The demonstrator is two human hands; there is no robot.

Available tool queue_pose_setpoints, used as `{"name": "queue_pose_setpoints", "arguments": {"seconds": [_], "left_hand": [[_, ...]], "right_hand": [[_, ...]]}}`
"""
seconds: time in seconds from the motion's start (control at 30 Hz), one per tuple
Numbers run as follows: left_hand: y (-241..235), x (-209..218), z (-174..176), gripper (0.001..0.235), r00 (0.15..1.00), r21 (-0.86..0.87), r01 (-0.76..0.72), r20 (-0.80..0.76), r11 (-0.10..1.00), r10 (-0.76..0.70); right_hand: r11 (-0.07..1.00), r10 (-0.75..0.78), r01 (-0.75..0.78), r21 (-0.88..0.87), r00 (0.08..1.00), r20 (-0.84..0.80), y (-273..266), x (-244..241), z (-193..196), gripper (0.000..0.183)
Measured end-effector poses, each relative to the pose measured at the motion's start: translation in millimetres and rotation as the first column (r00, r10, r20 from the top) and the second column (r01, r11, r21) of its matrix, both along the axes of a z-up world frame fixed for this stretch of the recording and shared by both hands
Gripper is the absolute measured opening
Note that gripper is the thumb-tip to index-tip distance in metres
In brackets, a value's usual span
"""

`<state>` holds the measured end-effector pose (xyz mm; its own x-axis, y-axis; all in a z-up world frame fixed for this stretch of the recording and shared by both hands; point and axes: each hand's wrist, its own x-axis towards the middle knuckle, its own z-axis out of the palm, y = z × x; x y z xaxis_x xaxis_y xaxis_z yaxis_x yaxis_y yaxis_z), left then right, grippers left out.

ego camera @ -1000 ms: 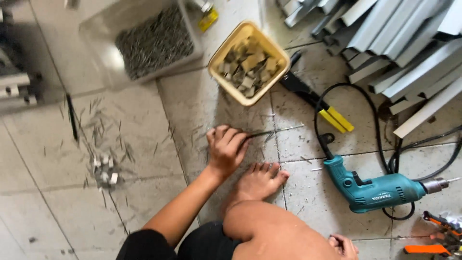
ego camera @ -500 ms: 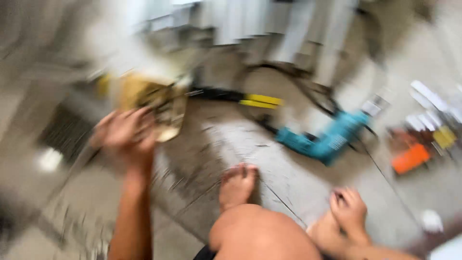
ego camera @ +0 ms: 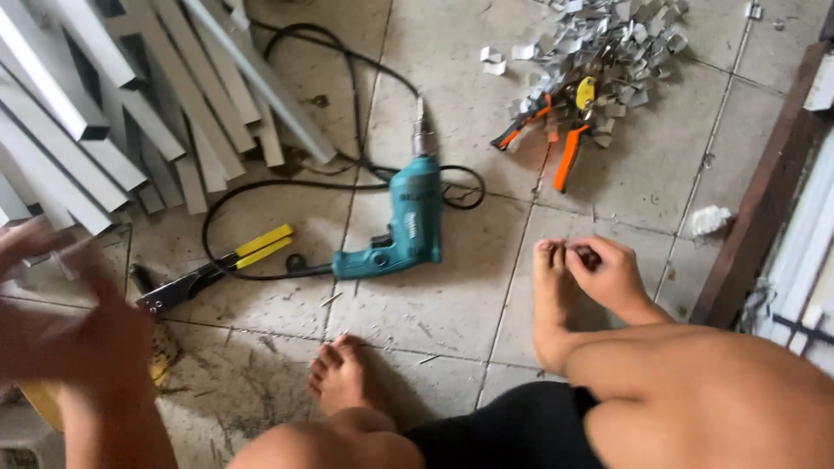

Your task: Using hand snips to cut small metal strips into segments on a workshop floor.

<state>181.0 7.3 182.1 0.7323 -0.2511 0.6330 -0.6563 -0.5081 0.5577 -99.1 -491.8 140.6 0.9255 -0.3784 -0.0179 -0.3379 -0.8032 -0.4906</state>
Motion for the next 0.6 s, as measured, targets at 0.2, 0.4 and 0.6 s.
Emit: {"name": "queue_pose_setpoints", "arguments": {"seconds": [0.2,0.4,0.6], "left_hand": [[-200,-4,37,0.015,0.911,0.542,0.322,0.045,0.776,-0.409],[-259,-108,4,0.043,0.559,0.233,0.757,-0.714,0.611,-0.421],[-315,-94,74,0.039,0.628,0.306,0.539,-0.767,0.785,-0.132]], "right_hand": [[0.962,-0.269,0.273,-0.025,0.922,-0.278,-115,79,-64,0.053],[0.836,-0.318,0.379,0.397,0.924,-0.212,-115,99,-72,0.021],[-0.157,-0.311,0.286,0.945,0.894,-0.322,-127,119,-31,0.007]]}}
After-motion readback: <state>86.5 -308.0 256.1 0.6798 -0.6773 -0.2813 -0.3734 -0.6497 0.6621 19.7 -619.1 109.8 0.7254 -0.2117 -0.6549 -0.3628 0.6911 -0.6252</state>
